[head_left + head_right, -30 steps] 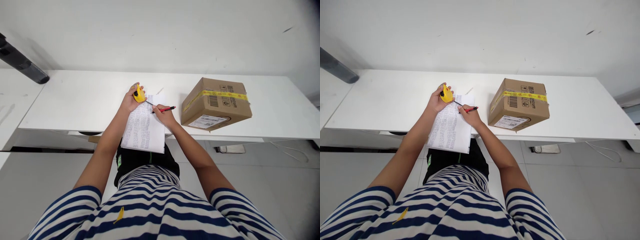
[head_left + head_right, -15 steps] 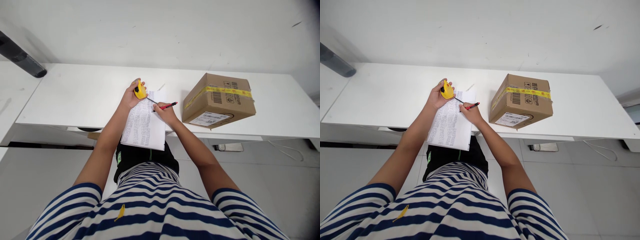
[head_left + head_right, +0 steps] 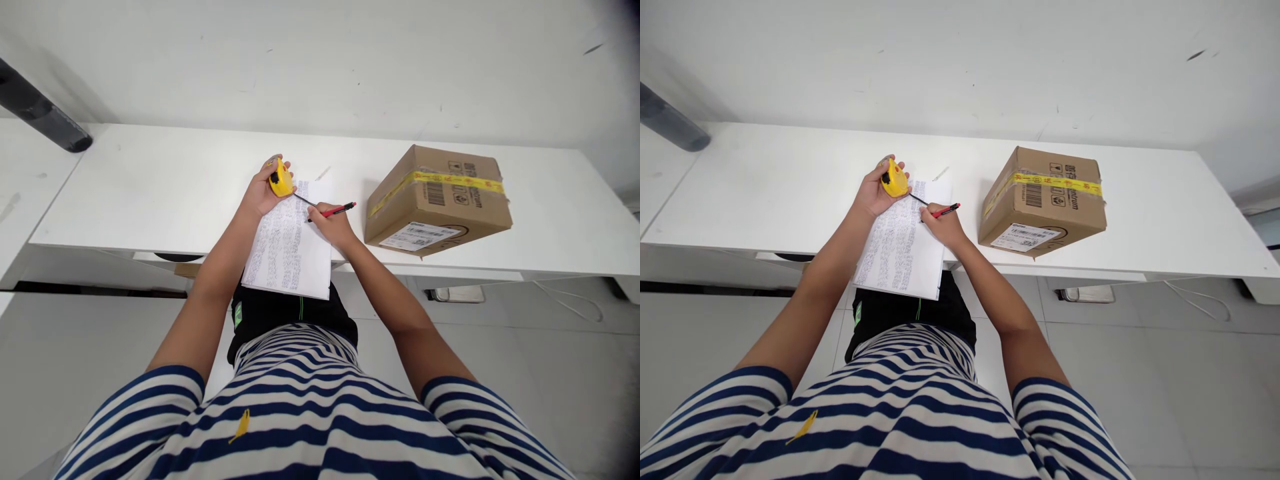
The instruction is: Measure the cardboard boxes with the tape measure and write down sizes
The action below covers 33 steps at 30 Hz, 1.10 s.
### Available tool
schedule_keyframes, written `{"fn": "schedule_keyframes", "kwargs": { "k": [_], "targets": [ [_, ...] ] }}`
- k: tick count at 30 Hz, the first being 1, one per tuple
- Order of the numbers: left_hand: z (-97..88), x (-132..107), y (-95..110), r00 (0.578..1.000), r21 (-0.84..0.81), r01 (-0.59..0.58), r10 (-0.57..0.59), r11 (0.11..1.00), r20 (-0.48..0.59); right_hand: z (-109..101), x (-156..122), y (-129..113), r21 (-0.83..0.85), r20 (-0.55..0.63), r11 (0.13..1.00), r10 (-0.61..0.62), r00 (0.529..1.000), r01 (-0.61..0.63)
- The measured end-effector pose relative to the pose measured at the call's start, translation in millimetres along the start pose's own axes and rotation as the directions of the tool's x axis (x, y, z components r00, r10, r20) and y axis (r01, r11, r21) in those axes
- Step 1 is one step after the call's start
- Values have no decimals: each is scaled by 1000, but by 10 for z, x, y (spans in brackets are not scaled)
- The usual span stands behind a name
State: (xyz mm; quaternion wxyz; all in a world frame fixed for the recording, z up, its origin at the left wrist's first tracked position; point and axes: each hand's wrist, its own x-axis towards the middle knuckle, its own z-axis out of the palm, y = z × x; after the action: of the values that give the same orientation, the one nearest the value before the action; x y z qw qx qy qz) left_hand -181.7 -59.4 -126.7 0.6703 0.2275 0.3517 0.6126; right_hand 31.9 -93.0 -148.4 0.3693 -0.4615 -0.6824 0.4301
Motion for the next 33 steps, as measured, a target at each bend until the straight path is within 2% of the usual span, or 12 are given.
{"fn": "schedule_keyframes", "kwargs": {
  "k": [9, 15, 27, 33],
  "targets": [
    [14, -12, 5, 1000, 20, -12, 12, 1000, -15, -9, 6, 19, -9, 2, 1000, 15, 1000, -15],
    [23, -15, 5, 1000, 29, -12, 12, 1000, -12, -11, 4, 27, -33, -36, 999, -16, 999, 15],
    [-4, 10, -10, 1000, 31, -11, 11, 999, 18, -9, 6, 76, -42, -12, 998, -49, 999, 49],
    [-22, 17, -15, 999, 42, -18, 17, 999, 31, 8, 2, 106, -43, -74, 995, -94, 993, 91]
  ]
}}
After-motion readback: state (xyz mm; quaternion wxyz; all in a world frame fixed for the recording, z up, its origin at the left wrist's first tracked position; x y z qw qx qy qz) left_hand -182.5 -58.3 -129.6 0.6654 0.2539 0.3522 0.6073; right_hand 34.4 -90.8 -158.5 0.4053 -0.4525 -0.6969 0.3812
